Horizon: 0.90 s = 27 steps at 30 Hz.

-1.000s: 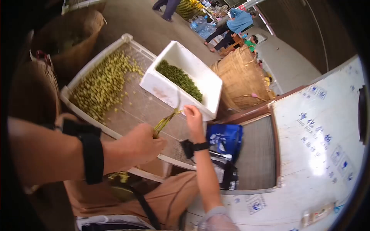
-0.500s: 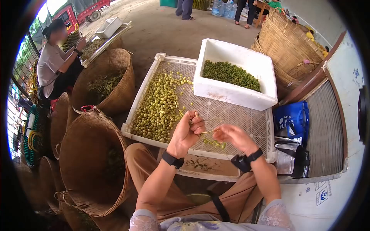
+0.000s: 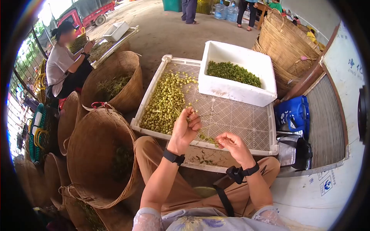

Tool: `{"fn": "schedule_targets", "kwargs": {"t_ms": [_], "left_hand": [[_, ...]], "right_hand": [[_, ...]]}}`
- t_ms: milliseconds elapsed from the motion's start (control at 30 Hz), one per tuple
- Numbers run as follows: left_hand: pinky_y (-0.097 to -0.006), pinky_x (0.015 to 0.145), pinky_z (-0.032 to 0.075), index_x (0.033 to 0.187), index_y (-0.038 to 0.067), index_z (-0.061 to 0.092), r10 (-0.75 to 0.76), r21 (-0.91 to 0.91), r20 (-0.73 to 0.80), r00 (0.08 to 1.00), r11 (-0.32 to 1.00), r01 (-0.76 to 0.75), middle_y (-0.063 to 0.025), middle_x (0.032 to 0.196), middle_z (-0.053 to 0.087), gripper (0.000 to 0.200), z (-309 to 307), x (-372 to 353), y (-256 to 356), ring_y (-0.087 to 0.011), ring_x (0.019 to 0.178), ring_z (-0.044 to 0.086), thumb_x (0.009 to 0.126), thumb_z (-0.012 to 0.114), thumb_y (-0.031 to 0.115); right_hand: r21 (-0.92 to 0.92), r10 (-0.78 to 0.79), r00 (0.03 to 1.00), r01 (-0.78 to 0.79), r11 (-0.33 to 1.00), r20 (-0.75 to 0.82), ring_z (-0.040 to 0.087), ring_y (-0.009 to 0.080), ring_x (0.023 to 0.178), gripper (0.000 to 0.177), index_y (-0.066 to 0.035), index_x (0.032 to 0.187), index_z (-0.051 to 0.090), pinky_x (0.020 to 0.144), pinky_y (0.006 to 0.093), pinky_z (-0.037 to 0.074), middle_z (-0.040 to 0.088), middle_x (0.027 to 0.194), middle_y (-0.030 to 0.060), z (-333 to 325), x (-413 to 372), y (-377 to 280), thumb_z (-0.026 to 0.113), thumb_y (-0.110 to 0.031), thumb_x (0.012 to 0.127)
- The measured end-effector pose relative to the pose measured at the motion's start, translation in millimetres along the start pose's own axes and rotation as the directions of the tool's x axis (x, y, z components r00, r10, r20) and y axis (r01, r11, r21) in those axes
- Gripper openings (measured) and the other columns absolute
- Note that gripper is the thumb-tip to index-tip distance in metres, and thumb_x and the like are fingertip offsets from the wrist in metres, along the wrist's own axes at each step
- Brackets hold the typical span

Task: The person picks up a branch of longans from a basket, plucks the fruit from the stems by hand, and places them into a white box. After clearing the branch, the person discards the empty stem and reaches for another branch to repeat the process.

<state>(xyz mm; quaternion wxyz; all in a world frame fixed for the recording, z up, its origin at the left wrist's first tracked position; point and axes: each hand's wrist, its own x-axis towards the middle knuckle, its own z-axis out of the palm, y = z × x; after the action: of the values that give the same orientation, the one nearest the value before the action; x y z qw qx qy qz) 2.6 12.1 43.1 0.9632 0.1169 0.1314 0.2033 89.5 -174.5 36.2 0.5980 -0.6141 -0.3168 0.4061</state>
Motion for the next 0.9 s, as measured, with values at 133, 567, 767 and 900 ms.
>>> {"fn": "schedule_targets", "kwargs": {"t_ms": [133,567,767,900], "left_hand": [[-0.0213,0.045,0.024,0.078,0.010,0.042,-0.017,0.001,0.017,1.000,1.000,0.017,0.0029,0.061,0.034,0.016,1,-5,1,-0.0067,0.049,0.027,0.093,0.040,0.018],[-0.0219,0.045,0.024,0.077,0.010,0.041,-0.069,0.028,-0.061,0.996,0.997,0.070,0.0026,0.061,0.032,0.018,-2,-4,-9,-0.0074,0.048,0.026,0.093,0.038,0.016],[-0.0217,0.046,0.024,0.078,0.009,0.041,-0.071,-0.001,-0.076,0.995,0.997,0.071,0.0029,0.063,0.033,0.018,-15,1,-21,-0.0071,0.049,0.025,0.094,0.038,0.017],[-0.0217,0.046,0.024,0.080,0.008,0.042,-0.056,-0.017,-0.100,0.993,0.998,0.054,0.0029,0.063,0.033,0.019,-20,2,-18,-0.0071,0.050,0.024,0.095,0.037,0.018]], "right_hand": [[0.022,0.048,0.999,-0.049,0.999,0.024,0.050,0.0074,0.069,0.019,0.003,0.095,0.058,0.066,0.0212,0.043,0.054,0.074,-0.0008,-3,-10,-5,0.056,-0.014,0.087],[-0.184,0.044,0.975,-0.085,0.979,-0.217,0.047,0.0065,0.059,0.005,-0.001,0.085,0.056,0.051,0.0216,0.037,0.052,0.068,-0.0001,-6,10,17,0.055,-0.005,0.082],[0.101,0.162,0.941,-0.137,0.985,-0.296,0.048,0.0084,0.057,0.005,0.000,0.081,0.055,0.050,0.0220,0.038,0.053,0.068,0.0012,-18,27,32,0.055,-0.004,0.082],[0.544,0.227,0.961,-0.108,0.832,-0.157,0.049,0.0102,0.059,0.005,-0.001,0.082,0.055,0.051,0.0236,0.039,0.051,0.068,0.0009,-25,24,29,0.055,-0.006,0.083]]}}
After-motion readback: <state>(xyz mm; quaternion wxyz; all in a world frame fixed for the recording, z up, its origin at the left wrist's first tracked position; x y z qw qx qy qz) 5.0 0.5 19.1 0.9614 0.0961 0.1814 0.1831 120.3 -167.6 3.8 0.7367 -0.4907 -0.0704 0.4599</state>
